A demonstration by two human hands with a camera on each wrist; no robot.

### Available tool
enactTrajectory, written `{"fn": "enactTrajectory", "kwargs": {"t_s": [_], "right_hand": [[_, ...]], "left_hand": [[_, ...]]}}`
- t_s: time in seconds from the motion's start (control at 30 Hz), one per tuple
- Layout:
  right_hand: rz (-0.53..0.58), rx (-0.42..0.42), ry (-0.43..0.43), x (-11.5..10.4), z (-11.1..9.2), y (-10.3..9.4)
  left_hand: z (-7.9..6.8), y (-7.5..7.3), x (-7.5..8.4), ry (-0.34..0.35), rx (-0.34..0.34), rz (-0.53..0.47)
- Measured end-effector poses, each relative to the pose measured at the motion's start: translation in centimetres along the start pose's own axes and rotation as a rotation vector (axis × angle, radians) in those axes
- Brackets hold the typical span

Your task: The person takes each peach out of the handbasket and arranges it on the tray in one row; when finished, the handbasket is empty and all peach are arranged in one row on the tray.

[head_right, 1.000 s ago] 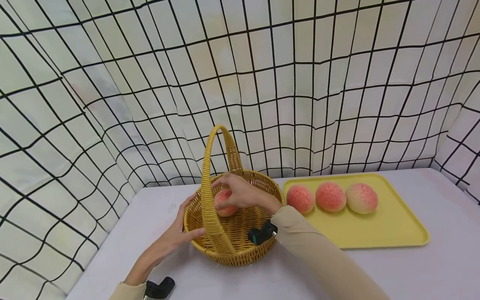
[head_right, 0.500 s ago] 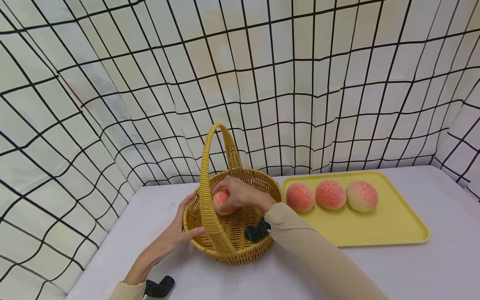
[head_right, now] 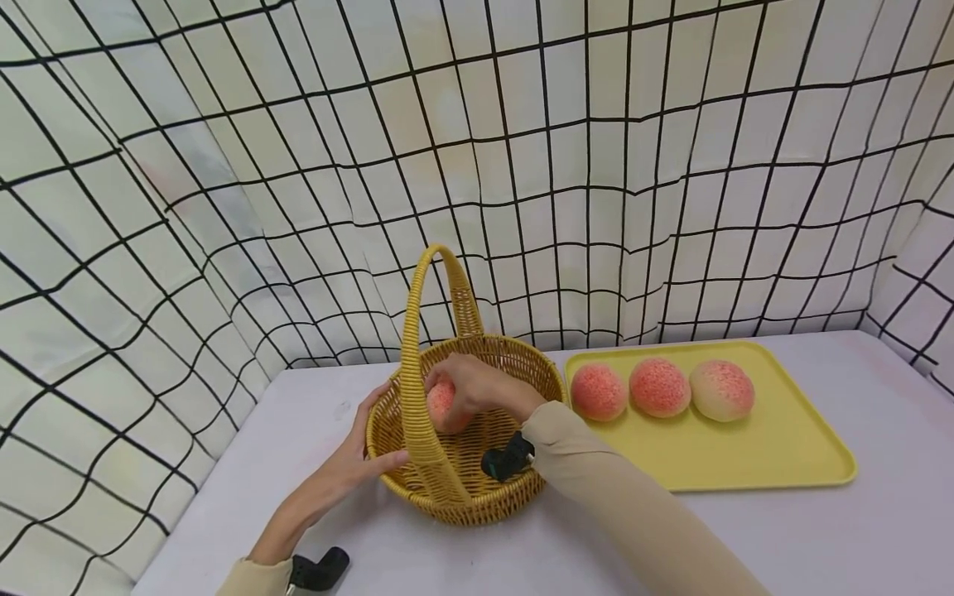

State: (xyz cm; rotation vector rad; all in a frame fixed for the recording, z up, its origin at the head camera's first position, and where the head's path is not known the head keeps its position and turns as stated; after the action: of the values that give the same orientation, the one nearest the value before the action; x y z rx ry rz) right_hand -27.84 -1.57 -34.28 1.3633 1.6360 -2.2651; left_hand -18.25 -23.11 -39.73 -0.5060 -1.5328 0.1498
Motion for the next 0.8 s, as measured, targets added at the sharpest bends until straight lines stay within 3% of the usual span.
{"fn": "enactTrajectory", "kwargs": {"t_s": [0.17,0.37,0.6,0.8], "right_hand": [[0.075,-0.010,0.026,-0.1,-1.4,-1.6],[0.054,0.151,0.037,-0.6,-5.0,-5.3],[-0.009,0.347,0.060,0.6,-13.7,-9.9],[-0.086,0.489,0.141,4.0,-22.1,-13.0]], "left_hand": [[0.2,0.1,0.0,0.004,-0.004,0.004],[0.1,-0.1,0.0,0.010,0.002,0.005],[0.0,0.0,0.1,0.017,-0.004,0.000],[-0.2,-0.1,0.1,0.008,0.000,-0.003]]}}
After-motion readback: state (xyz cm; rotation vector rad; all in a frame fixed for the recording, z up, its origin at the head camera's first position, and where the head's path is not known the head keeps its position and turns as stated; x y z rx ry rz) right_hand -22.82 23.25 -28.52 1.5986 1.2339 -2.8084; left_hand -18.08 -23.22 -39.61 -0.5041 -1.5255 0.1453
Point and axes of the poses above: each hand's wrist, its own z-axis towards the middle knuckle, its own y-axis out of the palm, x = y × z, the point moved 2 cm from there along z, towards the middle knuckle
